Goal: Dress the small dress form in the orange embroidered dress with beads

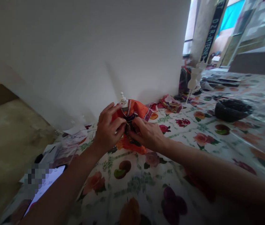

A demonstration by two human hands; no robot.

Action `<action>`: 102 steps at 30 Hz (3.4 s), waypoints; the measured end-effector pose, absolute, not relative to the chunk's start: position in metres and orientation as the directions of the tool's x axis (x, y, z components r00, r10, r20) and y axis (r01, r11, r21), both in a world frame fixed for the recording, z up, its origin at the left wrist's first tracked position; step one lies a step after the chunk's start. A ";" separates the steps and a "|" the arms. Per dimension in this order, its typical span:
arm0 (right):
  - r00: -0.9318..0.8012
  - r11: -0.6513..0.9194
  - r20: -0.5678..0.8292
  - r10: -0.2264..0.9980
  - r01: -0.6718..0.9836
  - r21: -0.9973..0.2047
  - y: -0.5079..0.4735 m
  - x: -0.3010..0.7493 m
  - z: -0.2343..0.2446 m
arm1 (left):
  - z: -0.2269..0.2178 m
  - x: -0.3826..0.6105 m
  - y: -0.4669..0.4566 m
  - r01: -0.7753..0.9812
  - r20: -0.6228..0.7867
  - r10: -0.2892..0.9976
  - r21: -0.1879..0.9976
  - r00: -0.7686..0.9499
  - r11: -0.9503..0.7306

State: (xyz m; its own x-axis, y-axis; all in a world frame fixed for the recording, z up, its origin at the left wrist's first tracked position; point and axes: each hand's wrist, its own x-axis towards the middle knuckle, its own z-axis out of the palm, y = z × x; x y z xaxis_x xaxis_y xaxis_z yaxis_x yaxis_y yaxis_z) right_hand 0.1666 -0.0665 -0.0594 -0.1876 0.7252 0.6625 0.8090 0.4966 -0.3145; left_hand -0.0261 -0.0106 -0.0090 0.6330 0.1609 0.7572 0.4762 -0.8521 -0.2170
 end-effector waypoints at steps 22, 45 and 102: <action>-0.095 0.487 0.648 0.755 0.743 -0.459 -0.073 0.166 -0.061 | -0.013 -0.024 -0.011 0.473 0.773 0.166 -0.190 0.612 -0.860; -0.058 0.548 0.574 0.817 0.390 -0.740 -0.067 0.161 -0.062 | -0.015 -0.022 -0.011 0.457 0.780 0.156 -0.180 0.605 -0.871; -0.178 0.537 0.601 0.780 0.682 -0.496 -0.071 0.198 -0.029 | -0.013 -0.023 0.019 0.177 0.595 0.608 0.622 0.525 -0.763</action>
State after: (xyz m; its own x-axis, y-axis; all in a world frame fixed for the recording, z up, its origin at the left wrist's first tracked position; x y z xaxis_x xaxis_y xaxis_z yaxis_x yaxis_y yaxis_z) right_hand 0.1984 -0.0711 -0.0285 -0.1776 0.7797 0.6005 0.6823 0.5373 -0.4958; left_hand -0.0226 0.0195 -0.0133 0.5254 0.6078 0.5954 0.1772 -0.7626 0.6221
